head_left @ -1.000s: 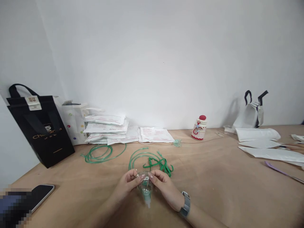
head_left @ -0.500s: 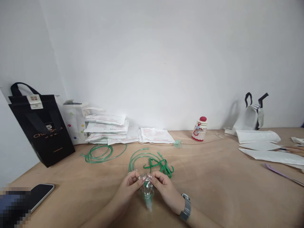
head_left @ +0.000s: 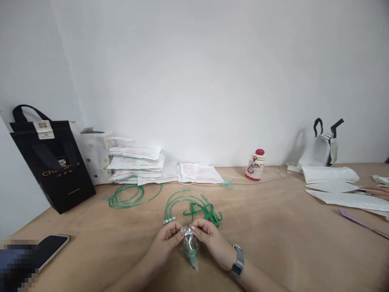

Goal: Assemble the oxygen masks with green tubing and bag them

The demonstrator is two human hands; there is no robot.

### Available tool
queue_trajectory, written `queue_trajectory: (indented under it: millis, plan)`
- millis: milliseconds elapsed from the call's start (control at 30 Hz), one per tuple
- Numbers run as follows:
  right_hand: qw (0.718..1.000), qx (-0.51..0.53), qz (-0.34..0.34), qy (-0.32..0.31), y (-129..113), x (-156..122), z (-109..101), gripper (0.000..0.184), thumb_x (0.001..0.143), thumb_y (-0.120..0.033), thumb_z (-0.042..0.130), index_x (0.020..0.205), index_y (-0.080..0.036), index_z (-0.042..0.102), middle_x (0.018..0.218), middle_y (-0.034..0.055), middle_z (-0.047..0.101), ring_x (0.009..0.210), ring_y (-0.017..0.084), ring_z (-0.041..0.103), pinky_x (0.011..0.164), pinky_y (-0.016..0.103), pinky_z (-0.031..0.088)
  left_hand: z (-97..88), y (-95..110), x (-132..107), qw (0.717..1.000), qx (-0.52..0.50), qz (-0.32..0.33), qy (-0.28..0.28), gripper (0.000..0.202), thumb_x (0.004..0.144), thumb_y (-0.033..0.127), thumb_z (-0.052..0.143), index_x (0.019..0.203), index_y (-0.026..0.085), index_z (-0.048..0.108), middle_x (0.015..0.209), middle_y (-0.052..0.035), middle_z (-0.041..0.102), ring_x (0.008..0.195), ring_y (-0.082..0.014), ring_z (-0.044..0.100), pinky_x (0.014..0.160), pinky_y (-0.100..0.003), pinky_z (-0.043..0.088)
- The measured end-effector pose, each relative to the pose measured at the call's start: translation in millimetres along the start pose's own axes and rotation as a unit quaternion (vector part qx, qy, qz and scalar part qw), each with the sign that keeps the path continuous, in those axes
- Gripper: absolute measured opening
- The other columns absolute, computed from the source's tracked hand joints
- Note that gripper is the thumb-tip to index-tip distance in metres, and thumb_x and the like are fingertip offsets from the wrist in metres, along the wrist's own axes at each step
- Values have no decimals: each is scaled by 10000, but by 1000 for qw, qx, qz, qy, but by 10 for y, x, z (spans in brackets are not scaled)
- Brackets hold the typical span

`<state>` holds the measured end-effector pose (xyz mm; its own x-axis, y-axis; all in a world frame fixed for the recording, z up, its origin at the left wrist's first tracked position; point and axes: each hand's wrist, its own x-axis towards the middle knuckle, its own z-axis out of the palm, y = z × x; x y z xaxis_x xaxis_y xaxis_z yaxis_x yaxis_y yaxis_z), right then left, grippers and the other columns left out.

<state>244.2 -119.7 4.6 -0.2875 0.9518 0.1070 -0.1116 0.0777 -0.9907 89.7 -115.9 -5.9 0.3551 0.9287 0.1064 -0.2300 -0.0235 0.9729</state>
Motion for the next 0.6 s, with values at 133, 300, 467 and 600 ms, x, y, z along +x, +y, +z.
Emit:
queue_trajectory:
  millis: [133, 300, 467, 600]
  plan:
    - [1000, 1, 0, -1, -26, -6, 7, 323, 650, -455, 631, 593, -164, 504, 567, -42, 446, 559, 99, 371, 553, 227, 277, 0, 37, 0, 1000, 25, 8, -3, 311, 647, 426, 638, 577, 157, 500, 540, 32, 473, 537, -101, 396, 528, -214, 293]
    - [1000, -18, 8, 4, -33, 3, 15, 311, 668, -459, 612, 602, -168, 524, 592, -37, 468, 596, 114, 406, 585, 234, 306, -30, 32, 22, 1000, 18, -1, -7, 314, 640, 434, 642, 580, 156, 509, 536, 23, 503, 525, -104, 418, 524, -219, 310]
    - [1000, -12, 7, 2, -21, 7, 14, 312, 675, -465, 605, 612, -165, 548, 603, -30, 488, 598, 115, 410, 591, 237, 311, -29, 40, 30, 1000, 19, -4, -7, 330, 634, 450, 641, 569, 156, 506, 534, 18, 516, 520, -103, 426, 520, -219, 316]
    - [1000, 14, -10, -5, -22, 8, 24, 321, 711, -480, 561, 640, -167, 572, 630, -19, 503, 626, 126, 420, 618, 249, 319, -5, 92, 9, 999, 39, 12, 16, 348, 616, 458, 652, 558, 164, 474, 525, 31, 495, 523, -101, 420, 518, -214, 307]
